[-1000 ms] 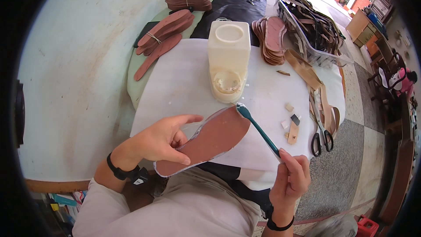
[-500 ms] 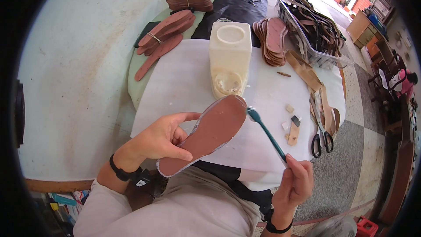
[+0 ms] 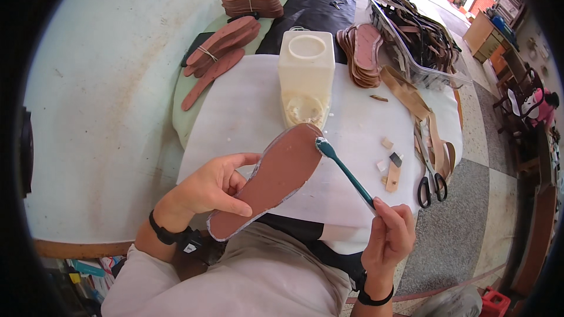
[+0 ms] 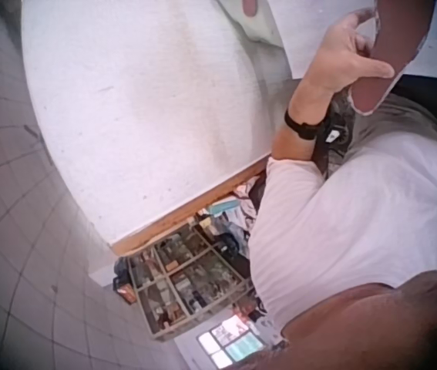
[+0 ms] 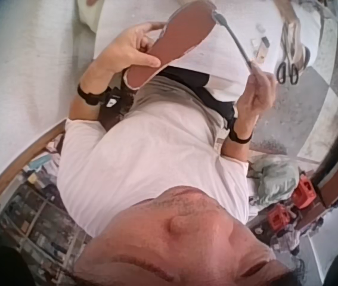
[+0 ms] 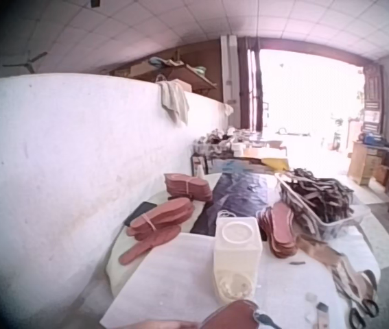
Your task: Applying adhesive to shoe insole components and assembling them.
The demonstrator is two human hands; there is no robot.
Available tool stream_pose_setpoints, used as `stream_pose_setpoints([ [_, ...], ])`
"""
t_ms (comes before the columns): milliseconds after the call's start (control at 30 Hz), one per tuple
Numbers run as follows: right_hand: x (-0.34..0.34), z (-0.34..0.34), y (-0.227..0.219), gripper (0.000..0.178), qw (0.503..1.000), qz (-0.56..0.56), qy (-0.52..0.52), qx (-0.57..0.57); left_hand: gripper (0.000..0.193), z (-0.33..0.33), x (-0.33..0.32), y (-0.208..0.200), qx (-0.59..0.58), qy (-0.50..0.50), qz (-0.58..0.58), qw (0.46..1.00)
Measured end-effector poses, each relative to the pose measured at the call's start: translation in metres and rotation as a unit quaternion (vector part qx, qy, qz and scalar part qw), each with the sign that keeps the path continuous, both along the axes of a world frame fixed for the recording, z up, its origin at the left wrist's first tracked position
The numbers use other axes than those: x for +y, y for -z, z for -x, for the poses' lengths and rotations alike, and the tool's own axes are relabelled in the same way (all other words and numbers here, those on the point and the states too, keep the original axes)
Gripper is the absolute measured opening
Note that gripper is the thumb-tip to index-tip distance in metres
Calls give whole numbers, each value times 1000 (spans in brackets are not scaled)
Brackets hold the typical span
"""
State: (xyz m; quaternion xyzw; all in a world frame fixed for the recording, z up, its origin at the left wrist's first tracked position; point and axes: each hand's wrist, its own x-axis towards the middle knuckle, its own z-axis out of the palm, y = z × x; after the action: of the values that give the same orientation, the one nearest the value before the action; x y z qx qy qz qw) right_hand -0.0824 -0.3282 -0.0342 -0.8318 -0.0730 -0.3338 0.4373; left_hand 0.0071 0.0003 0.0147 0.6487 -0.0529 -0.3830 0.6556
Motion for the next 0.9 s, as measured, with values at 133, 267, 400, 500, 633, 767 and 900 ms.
stream_pose_setpoints([
  [133, 5, 5, 1, 22, 1000, -1, -16, 13, 101, 1, 3, 8, 19, -18, 71, 997],
  [267, 9, 15, 3, 21, 999, -27, -32, 28, 99, -1, 3, 8, 44, -26, 112, 992],
  [400, 8, 23, 4, 20, 996, -63, -61, 33, 98, -4, 2, 9, 79, -18, 158, 984],
  [500, 10, 23, 1, 20, 996, -67, -61, 26, 99, -3, 1, 14, 108, -31, 179, 977],
  [633, 6, 14, 3, 21, 998, -54, -36, 17, 98, -2, 5, 16, 141, -8, 219, 965],
  [767, -1, 4, 11, 22, 999, -37, -10, 7, 96, -1, 6, 22, 152, 6, 228, 962],
  [900, -4, 1, 13, 22, 999, -48, 8, -10, 96, 3, 6, 23, 114, -6, 178, 977],
])
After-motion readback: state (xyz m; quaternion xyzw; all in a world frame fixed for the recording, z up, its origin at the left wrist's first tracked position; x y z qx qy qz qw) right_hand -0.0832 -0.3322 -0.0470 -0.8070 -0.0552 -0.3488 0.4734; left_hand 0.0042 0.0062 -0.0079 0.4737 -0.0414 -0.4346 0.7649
